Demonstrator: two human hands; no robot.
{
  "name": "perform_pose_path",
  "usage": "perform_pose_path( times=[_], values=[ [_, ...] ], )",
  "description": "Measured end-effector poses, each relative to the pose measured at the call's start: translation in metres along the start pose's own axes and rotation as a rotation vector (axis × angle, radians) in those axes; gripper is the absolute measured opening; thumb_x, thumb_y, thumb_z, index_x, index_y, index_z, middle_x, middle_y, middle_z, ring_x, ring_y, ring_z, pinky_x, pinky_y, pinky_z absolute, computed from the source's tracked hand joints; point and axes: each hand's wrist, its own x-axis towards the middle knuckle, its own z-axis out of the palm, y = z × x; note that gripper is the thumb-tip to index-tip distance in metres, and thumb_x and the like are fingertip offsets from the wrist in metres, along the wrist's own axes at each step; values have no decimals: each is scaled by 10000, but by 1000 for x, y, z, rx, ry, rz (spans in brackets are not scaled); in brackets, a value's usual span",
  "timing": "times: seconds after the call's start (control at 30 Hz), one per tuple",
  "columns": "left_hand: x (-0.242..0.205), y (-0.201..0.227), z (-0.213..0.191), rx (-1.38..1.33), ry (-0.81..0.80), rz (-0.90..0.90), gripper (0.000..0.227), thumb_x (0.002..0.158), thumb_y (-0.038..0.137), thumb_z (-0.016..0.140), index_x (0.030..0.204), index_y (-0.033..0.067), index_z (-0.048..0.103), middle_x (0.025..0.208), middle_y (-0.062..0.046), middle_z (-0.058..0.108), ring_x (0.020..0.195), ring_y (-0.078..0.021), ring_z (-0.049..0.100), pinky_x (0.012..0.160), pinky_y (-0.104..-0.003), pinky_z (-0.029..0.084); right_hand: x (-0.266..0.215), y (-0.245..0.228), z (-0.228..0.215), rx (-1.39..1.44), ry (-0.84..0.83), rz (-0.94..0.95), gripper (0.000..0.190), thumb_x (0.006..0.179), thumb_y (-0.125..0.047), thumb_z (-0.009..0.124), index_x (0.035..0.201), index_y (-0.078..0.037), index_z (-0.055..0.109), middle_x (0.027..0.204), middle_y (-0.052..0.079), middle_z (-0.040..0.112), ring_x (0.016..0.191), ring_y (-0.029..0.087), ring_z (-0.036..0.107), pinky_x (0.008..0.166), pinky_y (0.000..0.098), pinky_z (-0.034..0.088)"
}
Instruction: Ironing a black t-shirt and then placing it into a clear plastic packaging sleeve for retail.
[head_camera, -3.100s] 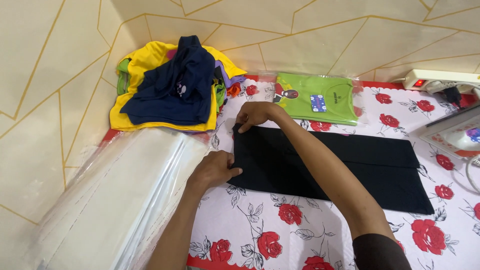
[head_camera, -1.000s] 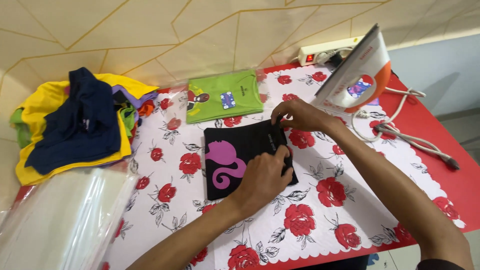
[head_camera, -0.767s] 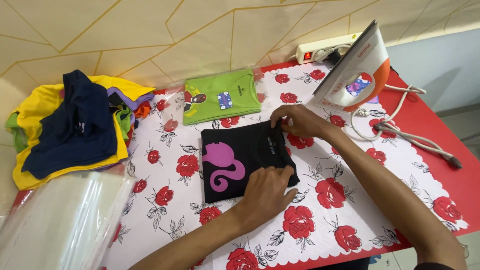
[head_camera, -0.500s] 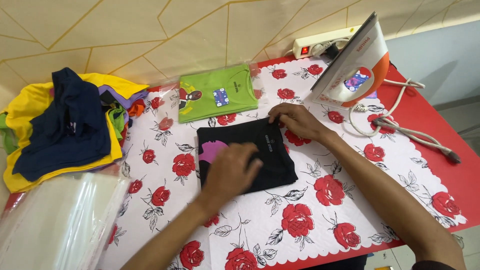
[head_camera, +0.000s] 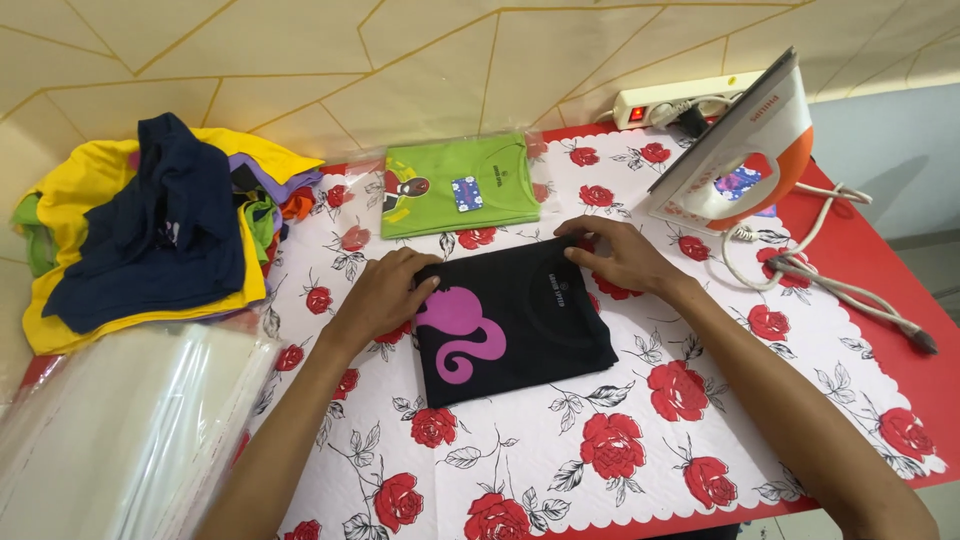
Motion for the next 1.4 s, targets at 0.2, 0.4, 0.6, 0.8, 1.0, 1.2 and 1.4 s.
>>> perform_pose_path(
  times=[0.2, 0.4, 0.6, 0.8, 1.0, 1.2, 1.4],
  values=[
    [-38, 3, -18, -127, -40, -168, 317, 973, 217, 654, 1244, 57, 694, 1006, -177, 715, 1000, -324, 729, 871, -418, 596, 0, 4, 3, 4, 14, 9, 401, 965, -132, 651, 1358, -71, 607, 1307, 251, 641, 1233, 433, 615, 1064, 523, 481],
    [-99, -10, 7, -196, -28, -306, 289, 863, 209, 781, 1110, 59, 758, 898, -165, 743, 869, -312, 748, 755, -443, 623, -6, -14, -2, -1, 4, 25, 459, 970, -142, 649, 1407, -52, 542, 1370, 281, 574, 1266, 453, 583, 1072, 541, 474],
    [-165, 35, 27, -436, -17, -665, 573, 847, 201, 793, 1381, 220, 587, 1212, 24, 678, 700, -124, 621, 702, -312, 572, -12, -30, -6, -224, -56, -10, 483, 1003, -409, 456, 1410, -151, 491, 1477, 118, 509, 890, 284, 700, 916, 464, 455],
    [-204, 65, 57, -317, -145, -552, 602, 912, 359, 717, 1445, 294, 445, 1516, 90, 388, 716, -130, 735, 808, -359, 618, -40, -86, 25, -313, -195, -94, 446, 984, -403, 511, 1387, -212, 534, 1461, 71, 541, 1295, 270, 562, 975, 485, 531],
    [-194, 77, 60, -57, 211, -59, 447, 1028, 269, 407, 1421, 98, 535, 1523, -101, 475, 1337, -283, 479, 1060, -501, 375, -101, -88, 112, -505, -182, -581, 612, 1067, -452, 359, 1489, -12, 423, 1528, 205, 448, 1470, 348, 323, 1204, 492, 181],
    [-179, 85, 81, 56, 79, 145, 591, 1101, 365, 296, 1601, 55, 246, 1692, -153, 149, 1548, -302, 106, 1164, -598, -8, -114, -75, 129, -952, 49, -697, 812, 1063, -685, 287, 1618, -98, 209, 1672, 124, 207, 1578, 287, 116, 1269, 429, 79],
    [-186, 78, 99, 517, 364, 153, 616, 1081, 492, 299, 1619, 191, 280, 1723, -22, 216, 1595, -198, 168, 1241, -532, 80, -115, -73, 135, -734, -45, -634, 778, 1047, -639, 352, 1606, -106, 261, 1657, 164, 232, 1546, 319, 158, 1236, 478, 78]
  ],
)
